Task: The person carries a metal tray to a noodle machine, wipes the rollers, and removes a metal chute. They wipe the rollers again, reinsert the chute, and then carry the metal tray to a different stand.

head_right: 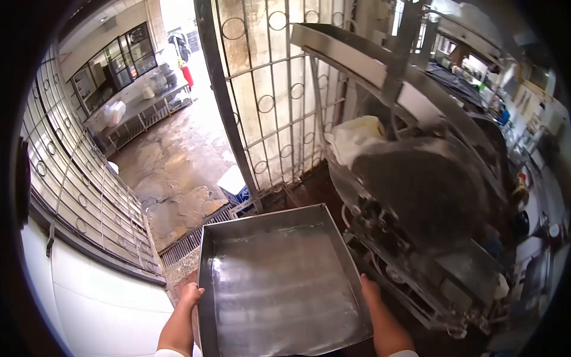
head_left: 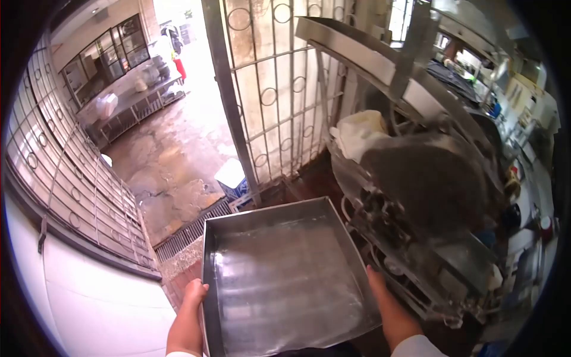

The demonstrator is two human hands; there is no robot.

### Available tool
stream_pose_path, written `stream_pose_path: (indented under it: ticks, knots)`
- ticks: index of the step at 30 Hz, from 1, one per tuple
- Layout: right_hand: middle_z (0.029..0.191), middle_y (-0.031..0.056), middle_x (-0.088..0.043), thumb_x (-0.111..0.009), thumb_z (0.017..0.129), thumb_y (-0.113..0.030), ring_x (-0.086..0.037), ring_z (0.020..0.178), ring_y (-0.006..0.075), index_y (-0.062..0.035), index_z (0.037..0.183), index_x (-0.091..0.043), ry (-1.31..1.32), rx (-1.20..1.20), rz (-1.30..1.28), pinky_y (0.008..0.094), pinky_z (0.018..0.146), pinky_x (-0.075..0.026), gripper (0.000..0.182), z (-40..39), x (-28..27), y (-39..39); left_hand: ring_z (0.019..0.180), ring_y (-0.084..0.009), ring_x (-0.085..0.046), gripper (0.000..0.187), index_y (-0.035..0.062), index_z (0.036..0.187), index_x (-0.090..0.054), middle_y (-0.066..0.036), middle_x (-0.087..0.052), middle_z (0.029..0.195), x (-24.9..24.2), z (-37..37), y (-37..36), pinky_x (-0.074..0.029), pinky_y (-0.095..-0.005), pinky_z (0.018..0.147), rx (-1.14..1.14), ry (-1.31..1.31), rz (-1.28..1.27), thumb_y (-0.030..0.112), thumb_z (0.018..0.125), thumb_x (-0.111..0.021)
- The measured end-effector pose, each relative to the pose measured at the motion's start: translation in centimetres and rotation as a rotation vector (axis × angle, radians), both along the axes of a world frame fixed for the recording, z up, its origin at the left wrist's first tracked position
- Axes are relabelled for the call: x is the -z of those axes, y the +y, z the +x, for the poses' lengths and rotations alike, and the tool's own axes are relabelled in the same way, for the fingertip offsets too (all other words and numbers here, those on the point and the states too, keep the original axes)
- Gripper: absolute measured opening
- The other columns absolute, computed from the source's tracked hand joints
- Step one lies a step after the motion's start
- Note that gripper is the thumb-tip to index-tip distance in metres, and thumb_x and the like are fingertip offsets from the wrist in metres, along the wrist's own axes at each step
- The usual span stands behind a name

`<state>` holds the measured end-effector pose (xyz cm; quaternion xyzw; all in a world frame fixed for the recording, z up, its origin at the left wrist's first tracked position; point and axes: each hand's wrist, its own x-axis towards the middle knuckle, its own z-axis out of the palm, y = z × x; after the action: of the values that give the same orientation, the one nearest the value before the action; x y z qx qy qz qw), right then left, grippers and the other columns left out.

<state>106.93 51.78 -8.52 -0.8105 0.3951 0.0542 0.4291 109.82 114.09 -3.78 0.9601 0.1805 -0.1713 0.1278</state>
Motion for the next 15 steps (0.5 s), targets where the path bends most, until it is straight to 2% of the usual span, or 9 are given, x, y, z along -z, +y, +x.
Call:
stream_pose_path:
  ticks: [4, 6, 9, 10, 11, 13, 14, 15]
  knots:
    - [0.11, 0.0302, -0.06, -0.047, 0.089, -0.055, -0.055, 0.11, 0.0416, 0.0137, 0.106, -0.059, 0.151, -0.049, 0.083, 0.0424, 0.091, -0.042, 0.072, 10.2, 0.5, -0.8, 0.092, -0.0388, -0.063, 0.032, 0.002, 0.092, -0.063, -0.023, -0.065, 0.094, 2.4, 4.7, -1.3, -0.048, -0.0463, 0.081, -0.121, 0.008, -0.014, 0.032, 0.081, -0.063]
    - [0.112, 0.0309, -0.059, -0.046, 0.089, -0.056, -0.053, 0.113, 0.0429, 0.0126, 0.109, -0.058, 0.064, -0.087, -0.023, 0.0419, 0.093, -0.041, 0.072, 14.3, 0.5, -0.6, 0.092, -0.0388, -0.063, 0.031, 0.0018, 0.091, -0.063, -0.023, -0.065, 0.094, 2.3, 6.6, -2.9, -0.048, -0.0463, 0.081, -0.166, 0.038, 0.002, 0.032, 0.082, -0.063]
    - [0.115, 0.0308, -0.058, -0.046, 0.089, -0.056, -0.052, 0.113, 0.0435, 0.0126, 0.111, -0.056, 0.173, -0.147, -0.031, 0.0407, 0.094, -0.041, 0.073, 17.9, -0.3, -0.8, 0.093, -0.0389, -0.062, 0.032, 0.0016, 0.09, -0.063, -0.023, -0.065, 0.094, 3.7, 7.4, -3.9, -0.048, -0.0462, 0.081, -0.219, 0.079, 0.016, 0.033, 0.083, -0.062]
    - [0.118, 0.0305, -0.056, -0.047, 0.089, -0.056, -0.052, 0.114, 0.0432, 0.0135, 0.115, -0.054, 0.079, -0.189, -0.129, 0.0401, 0.094, -0.04, 0.074, 18.2, 3.1, -2.2, 0.093, -0.0388, -0.062, 0.033, 0.0016, 0.091, -0.063, -0.023, -0.065, 0.094, 4.1, 7.7, -4.4, -0.048, -0.0461, 0.081, -0.244, 0.093, 0.01, 0.033, 0.083, -0.062]
    - [0.118, 0.0305, -0.056, -0.047, 0.089, -0.056, -0.052, 0.114, 0.0432, 0.0135, 0.115, -0.054, 0.091, -0.193, -0.128, 0.0401, 0.094, -0.04, 0.074, 18.7, 5.3, -3.2, 0.094, -0.0387, -0.062, 0.033, 0.0015, 0.091, -0.062, -0.023, -0.065, 0.095, 4.5, 7.9, -4.8, -0.048, -0.046, 0.082, -0.268, 0.106, 0.0, 0.034, 0.083, -0.062]
    - [0.106, 0.0291, -0.061, -0.05, 0.088, -0.055, -0.057, 0.105, 0.0423, 0.0097, 0.103, -0.06, -0.042, -0.217, -0.153, 0.0418, 0.089, -0.043, 0.067, 19.9, 6.7, -3.8, 0.094, -0.0389, -0.062, 0.034, 0.0015, 0.091, -0.062, -0.023, -0.065, 0.095, 5.1, 8.4, -5.3, -0.048, -0.046, 0.083, -0.273, 0.143, 0.0, 0.035, 0.084, -0.06]
    - [0.106, 0.0291, -0.061, -0.05, 0.088, -0.055, -0.057, 0.105, 0.0423, 0.0097, 0.103, -0.06, -0.034, -0.219, -0.155, 0.0418, 0.089, -0.043, 0.067, 20.2, 7.1, -4.2, 0.095, -0.0391, -0.062, 0.034, 0.0014, 0.092, -0.062, -0.024, -0.065, 0.096, 5.4, 8.5, -5.6, -0.047, -0.0459, 0.083, -0.281, 0.16, -0.009, 0.035, 0.084, -0.06]
    - [0.095, 0.0262, -0.063, -0.053, 0.087, -0.055, -0.059, 0.094, 0.0402, 0.007, 0.092, -0.061, 0.06, -0.223, -0.133, 0.0431, 0.082, -0.044, 0.062, 20.9, 5.8, -3.8, 0.095, -0.0392, -0.061, 0.034, 0.0014, 0.093, -0.062, -0.024, -0.064, 0.097, 5.7, 8.5, -6.0, -0.047, -0.0459, 0.084, -0.29, 0.179, -0.017, 0.035, 0.085, -0.059]
